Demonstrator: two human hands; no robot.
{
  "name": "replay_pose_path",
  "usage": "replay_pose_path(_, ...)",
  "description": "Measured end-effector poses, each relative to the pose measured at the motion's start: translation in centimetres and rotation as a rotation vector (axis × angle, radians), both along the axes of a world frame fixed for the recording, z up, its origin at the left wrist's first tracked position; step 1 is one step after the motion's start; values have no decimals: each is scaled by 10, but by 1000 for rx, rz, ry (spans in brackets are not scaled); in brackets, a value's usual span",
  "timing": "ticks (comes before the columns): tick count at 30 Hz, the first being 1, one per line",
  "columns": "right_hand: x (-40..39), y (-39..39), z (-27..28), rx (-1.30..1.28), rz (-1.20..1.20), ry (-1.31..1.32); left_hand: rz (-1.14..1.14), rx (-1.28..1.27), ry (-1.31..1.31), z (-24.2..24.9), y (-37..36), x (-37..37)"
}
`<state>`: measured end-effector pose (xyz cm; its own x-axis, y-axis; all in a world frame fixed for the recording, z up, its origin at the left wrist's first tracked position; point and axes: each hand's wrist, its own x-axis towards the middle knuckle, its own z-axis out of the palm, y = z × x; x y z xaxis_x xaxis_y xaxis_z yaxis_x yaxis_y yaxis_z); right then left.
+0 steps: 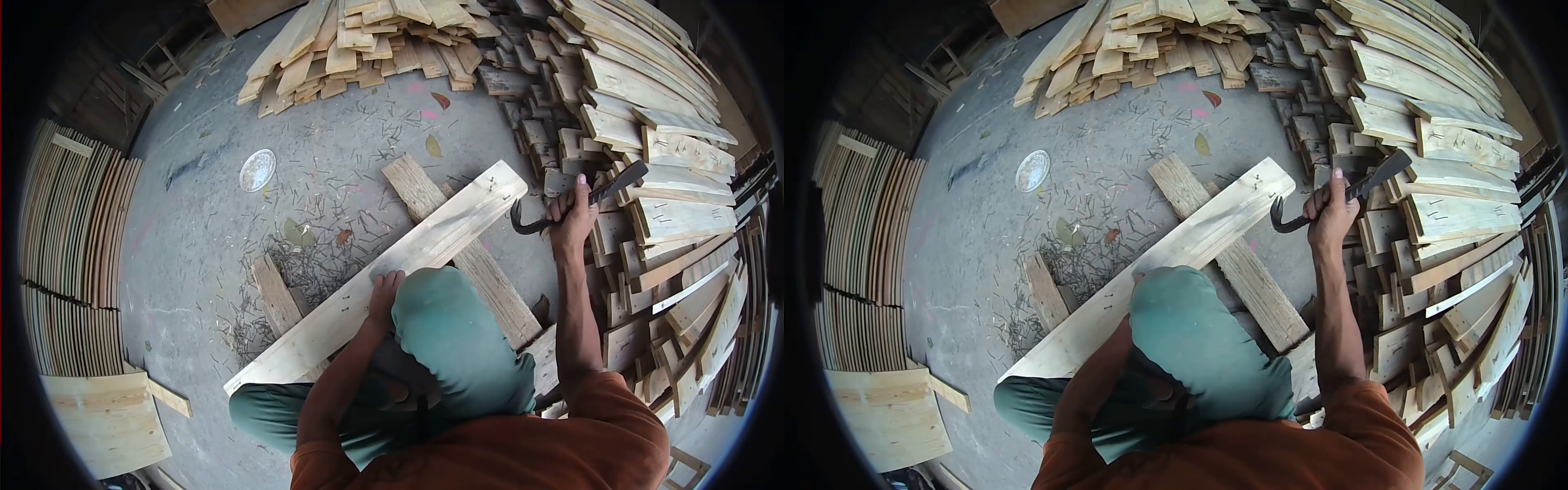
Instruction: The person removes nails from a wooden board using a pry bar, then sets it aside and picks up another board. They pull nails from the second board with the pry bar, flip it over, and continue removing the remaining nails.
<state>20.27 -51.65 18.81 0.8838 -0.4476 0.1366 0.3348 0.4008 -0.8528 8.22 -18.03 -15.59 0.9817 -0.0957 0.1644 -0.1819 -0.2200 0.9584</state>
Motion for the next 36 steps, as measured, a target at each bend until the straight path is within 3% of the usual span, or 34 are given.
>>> replay_pose_path(1,7,2,-11,-9,9,12,1,-3,3,45,19,-23)
replay_pose_path(3,20,12,-24,-8,4,32,57,1298,-421,163,-6,1)
replay_pose_path(4,28,16,-35,-25,-1,58,56,1297,-420,158,-3,4)
replay_pose_path(6,45,26,-57,-44,-21,93,116,1269,-134,131,4,11)
replay_pose_path(8,62,35,-81,-86,-31,136,151,1401,-185,118,0,16)
replay_pose_path(10,77,47,-93,-108,-66,151,156,1280,-28,126,-7,16)
replay_pose_path(13,92,52,-96,-79,-63,109,186,1184,-70,127,-4,14)
replay_pose_path(20,105,54,-78,-134,-60,94,296,982,-155,143,-9,8)
replay_pose_path(22,112,55,-55,-174,0,7,306,993,-140,146,-10,10)
replay_pose_path(24,111,54,-23,-204,211,13,292,978,-120,144,-8,11)
replay_pose_path(26,116,58,-29,-189,276,17,267,964,-119,142,-6,13)
replay_pose_path(27,111,74,-42,-290,154,23,276,969,-125,142,-6,15)
replay_pose_path(28,89,108,-55,-586,12,17,291,972,-117,142,-8,13)
replay_pose_path(30,37,169,-113,-1238,395,-521,300,967,-114,140,-11,13)
replay_pose_path(31,21,179,-134,-1421,618,-565,296,965,-122,137,-9,12)
replay_pose_path(32,9,186,-153,-1568,673,-544,290,983,-158,130,-6,11)
replay_pose_path(34,8,184,-162,-1568,561,-685,350,1065,-180,112,-5,15)
replay_pose_path(36,13,174,-118,-1349,457,-775,301,1014,-122,132,-8,5)
